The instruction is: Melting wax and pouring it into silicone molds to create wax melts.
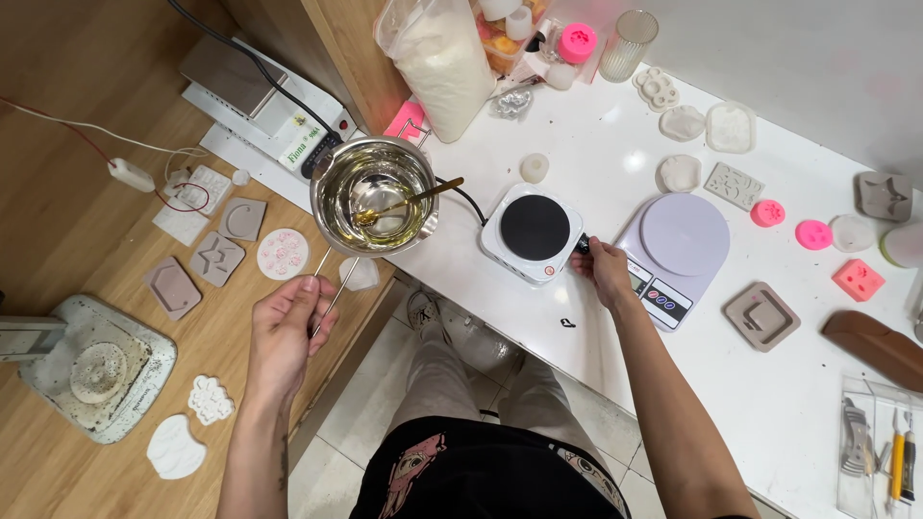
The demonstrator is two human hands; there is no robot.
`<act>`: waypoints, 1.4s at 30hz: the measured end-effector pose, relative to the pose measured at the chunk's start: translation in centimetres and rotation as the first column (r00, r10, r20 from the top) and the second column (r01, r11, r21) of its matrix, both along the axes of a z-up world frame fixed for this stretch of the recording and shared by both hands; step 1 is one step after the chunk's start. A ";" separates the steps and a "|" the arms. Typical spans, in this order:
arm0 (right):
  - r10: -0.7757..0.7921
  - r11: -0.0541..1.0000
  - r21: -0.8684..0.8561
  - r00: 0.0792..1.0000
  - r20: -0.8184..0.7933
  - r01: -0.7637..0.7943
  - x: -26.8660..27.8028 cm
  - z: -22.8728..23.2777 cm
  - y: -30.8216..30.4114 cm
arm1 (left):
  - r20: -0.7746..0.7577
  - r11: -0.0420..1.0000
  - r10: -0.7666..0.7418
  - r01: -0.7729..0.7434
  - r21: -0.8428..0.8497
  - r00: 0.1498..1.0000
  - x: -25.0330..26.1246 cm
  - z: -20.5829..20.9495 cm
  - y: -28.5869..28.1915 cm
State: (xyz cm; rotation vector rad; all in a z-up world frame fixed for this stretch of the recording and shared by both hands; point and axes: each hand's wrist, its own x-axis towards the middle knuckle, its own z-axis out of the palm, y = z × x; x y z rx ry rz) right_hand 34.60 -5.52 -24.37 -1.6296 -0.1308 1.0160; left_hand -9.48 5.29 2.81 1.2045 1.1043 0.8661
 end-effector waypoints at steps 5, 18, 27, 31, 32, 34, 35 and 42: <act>0.030 0.998 -0.057 0.999 -0.021 -0.032 -2.0 0.4 -1.5 | 0.003 1.000 -0.010 0.010 0.004 1.000 0.1 -0.2 0.1; 0.159 0.984 0.102 0.978 -0.133 -0.146 -6.3 5.1 0.9 | -0.016 0.999 0.035 -0.034 0.009 0.999 -1.2 -0.4 0.7; 0.236 0.969 0.096 0.966 -0.102 -0.227 -6.8 1.5 4.9 | 0.004 1.000 0.028 -0.028 -0.008 1.000 -1.4 -1.1 1.1; 0.278 0.959 0.093 0.955 -0.100 -0.269 -8.3 2.4 5.8 | 0.006 0.999 0.030 -0.030 -0.020 1.000 -0.5 -1.2 0.8; 0.311 0.949 0.080 0.946 -0.088 -0.305 -8.4 2.8 5.9 | 0.024 0.999 0.013 -0.012 -0.033 1.000 -0.2 -1.4 0.6; 0.346 0.938 0.068 0.935 -0.077 -0.341 -7.7 2.9 5.9 | 0.043 0.999 -0.003 0.005 -0.045 0.999 0.4 -1.6 0.5; 0.420 0.904 -0.120 0.905 0.071 -0.410 -6.9 2.7 5.8 | 0.048 0.998 -0.022 0.025 -0.064 0.999 0.7 -1.6 0.4; 0.259 0.889 0.295 0.916 0.306 -0.350 -10.9 27.2 1.5 | 0.124 0.982 -0.116 0.132 -0.136 0.985 3.5 -2.1 -1.1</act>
